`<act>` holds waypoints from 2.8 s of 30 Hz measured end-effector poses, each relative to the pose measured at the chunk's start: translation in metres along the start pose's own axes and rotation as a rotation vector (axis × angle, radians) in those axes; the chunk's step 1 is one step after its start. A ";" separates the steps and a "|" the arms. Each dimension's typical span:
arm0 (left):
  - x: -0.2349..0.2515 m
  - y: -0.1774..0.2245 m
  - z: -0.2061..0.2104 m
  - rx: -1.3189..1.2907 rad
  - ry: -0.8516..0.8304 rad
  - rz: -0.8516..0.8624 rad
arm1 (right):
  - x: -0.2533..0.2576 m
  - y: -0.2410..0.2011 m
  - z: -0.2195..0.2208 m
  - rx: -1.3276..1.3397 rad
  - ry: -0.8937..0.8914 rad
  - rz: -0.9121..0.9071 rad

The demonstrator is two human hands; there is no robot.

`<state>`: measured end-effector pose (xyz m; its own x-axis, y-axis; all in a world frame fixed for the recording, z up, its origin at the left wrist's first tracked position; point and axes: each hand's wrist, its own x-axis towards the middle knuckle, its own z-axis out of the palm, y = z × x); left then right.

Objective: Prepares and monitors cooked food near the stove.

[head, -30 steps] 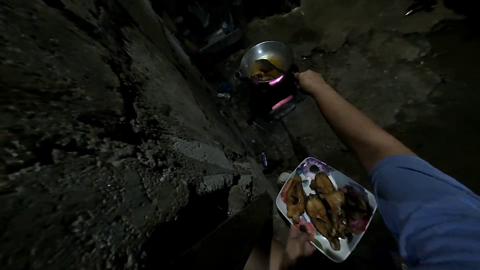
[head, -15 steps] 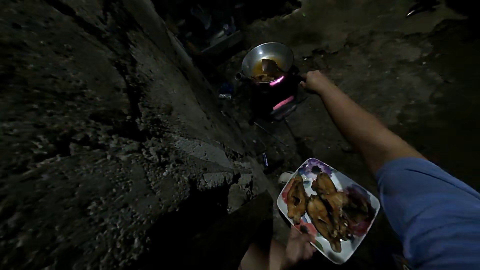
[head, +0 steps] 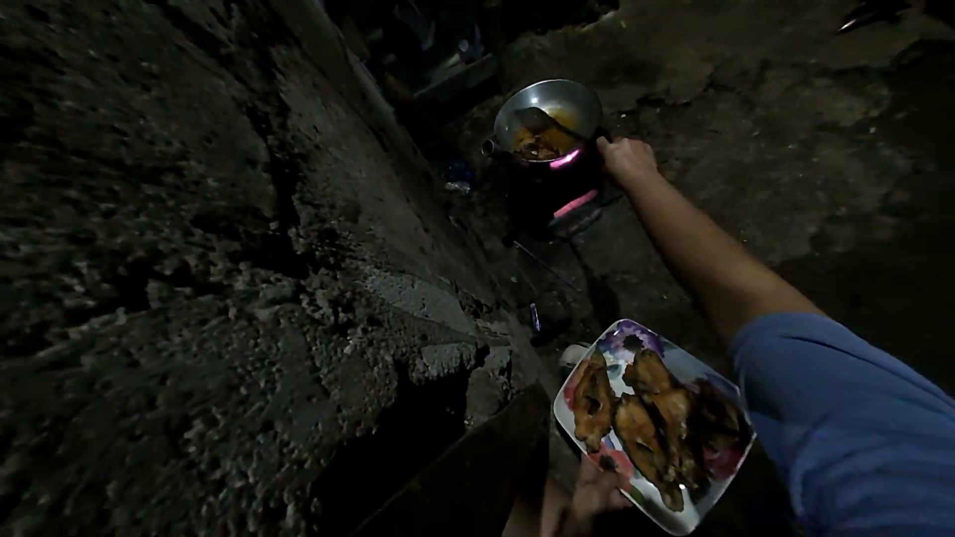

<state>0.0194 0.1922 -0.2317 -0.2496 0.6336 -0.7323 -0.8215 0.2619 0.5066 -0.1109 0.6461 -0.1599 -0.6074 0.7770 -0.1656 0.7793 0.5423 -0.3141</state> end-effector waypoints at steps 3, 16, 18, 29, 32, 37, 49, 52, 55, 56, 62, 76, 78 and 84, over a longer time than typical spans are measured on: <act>-0.001 -0.001 -0.001 0.007 0.006 0.008 | 0.007 0.003 0.004 -0.060 0.013 -0.022; 0.002 -0.001 0.002 0.036 0.028 0.005 | 0.007 0.072 -0.038 0.110 -0.128 -0.012; 0.001 -0.002 0.007 -0.012 0.035 -0.004 | 0.009 0.080 -0.037 0.230 -0.147 0.006; -0.001 -0.006 0.002 -0.097 0.031 -0.001 | 0.024 0.063 0.013 0.481 -0.182 0.041; -0.004 -0.002 0.003 -0.073 0.057 -0.016 | 0.014 0.054 0.011 0.529 -0.205 0.071; 0.000 -0.004 -0.004 -0.045 0.028 -0.007 | 0.006 0.051 0.016 0.650 -0.210 0.132; 0.003 -0.002 -0.006 -0.050 -0.016 0.022 | 0.016 0.037 0.027 0.802 -0.204 0.202; 0.003 -0.003 -0.007 -0.058 -0.027 0.043 | 0.010 0.030 0.018 0.820 -0.221 0.235; 0.005 -0.004 -0.010 -0.068 -0.059 0.062 | 0.012 0.023 0.010 0.854 -0.209 0.337; 0.006 -0.005 -0.010 -0.067 -0.068 0.061 | 0.013 0.022 0.007 0.881 -0.209 0.368; 0.008 -0.005 -0.014 -0.015 -0.104 0.082 | 0.022 0.015 -0.012 1.118 -0.221 0.505; 0.007 -0.005 -0.018 -0.026 -0.085 0.133 | 0.019 0.016 -0.045 0.883 -0.238 0.478; 0.007 -0.004 -0.017 -0.041 -0.102 0.131 | 0.020 0.018 -0.053 0.882 -0.242 0.492; 0.009 -0.001 -0.010 -0.041 -0.086 0.090 | 0.029 0.033 -0.047 1.234 -0.249 0.600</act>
<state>0.0130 0.1902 -0.2437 -0.2804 0.7135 -0.6421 -0.8184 0.1718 0.5484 -0.0955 0.7010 -0.1313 -0.3456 0.6402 -0.6861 0.3688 -0.5797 -0.7266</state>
